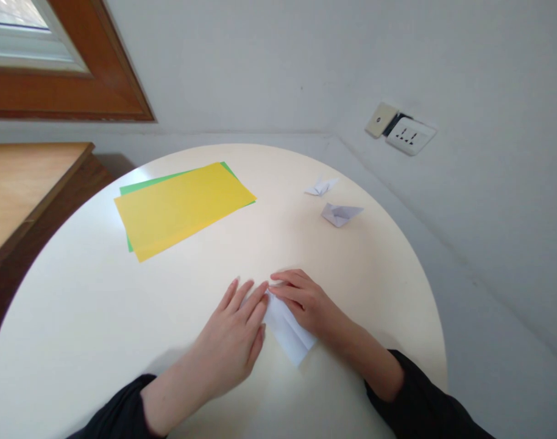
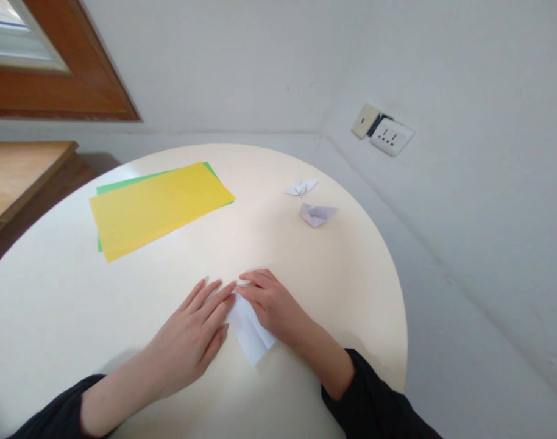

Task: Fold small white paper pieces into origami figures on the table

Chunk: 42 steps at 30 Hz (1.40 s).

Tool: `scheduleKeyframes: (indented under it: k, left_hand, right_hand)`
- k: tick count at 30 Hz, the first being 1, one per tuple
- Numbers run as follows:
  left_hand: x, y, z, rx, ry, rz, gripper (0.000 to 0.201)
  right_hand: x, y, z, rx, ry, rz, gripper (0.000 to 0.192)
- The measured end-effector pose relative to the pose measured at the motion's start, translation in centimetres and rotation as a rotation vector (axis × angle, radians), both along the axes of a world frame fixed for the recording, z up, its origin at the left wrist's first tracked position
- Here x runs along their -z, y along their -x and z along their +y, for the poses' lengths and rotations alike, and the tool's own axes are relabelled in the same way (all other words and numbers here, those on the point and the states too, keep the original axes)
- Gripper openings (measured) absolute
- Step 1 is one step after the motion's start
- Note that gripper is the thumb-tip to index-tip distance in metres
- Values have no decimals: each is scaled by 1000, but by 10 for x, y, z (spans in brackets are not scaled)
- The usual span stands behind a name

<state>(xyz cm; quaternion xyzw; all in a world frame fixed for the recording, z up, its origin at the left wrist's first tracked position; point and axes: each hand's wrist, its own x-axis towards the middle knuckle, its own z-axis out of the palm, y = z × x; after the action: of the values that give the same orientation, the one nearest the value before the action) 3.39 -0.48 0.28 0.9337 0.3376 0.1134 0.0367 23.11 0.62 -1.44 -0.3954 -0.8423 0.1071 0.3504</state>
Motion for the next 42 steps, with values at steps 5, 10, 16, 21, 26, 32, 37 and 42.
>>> scheduleKeyframes:
  k: [5,10,16,21,26,32,37,42]
  left_hand:
    - [0,0,0,5,1,-3,38]
    - [0,0,0,-2,4,-11,37]
    - [0,1,1,28,8,2,41]
    - [1,3,2,47,2,10,44]
    - [1,1,1,28,-30,0,43]
    - [3,0,2,15,-59,-30,40]
    - [9,1,4,-5,-68,-53,38]
    - [7,1,4,-7,-57,-77,37]
  right_hand:
    - [0,-3,1,-19,-9,9,22]
    - [4,-3,0,-19,-20,16,24]
    - [2,0,0,14,-22,-6,24]
    - [-4,4,-1,23,-24,-32,25]
    - [-4,7,-4,66,0,-81,26]
    - [-3,9,-7,116,22,-163,29]
    - [-4,7,-7,133,36,-164,26]
    - [-3,4,-8,118,-4,-129,26]
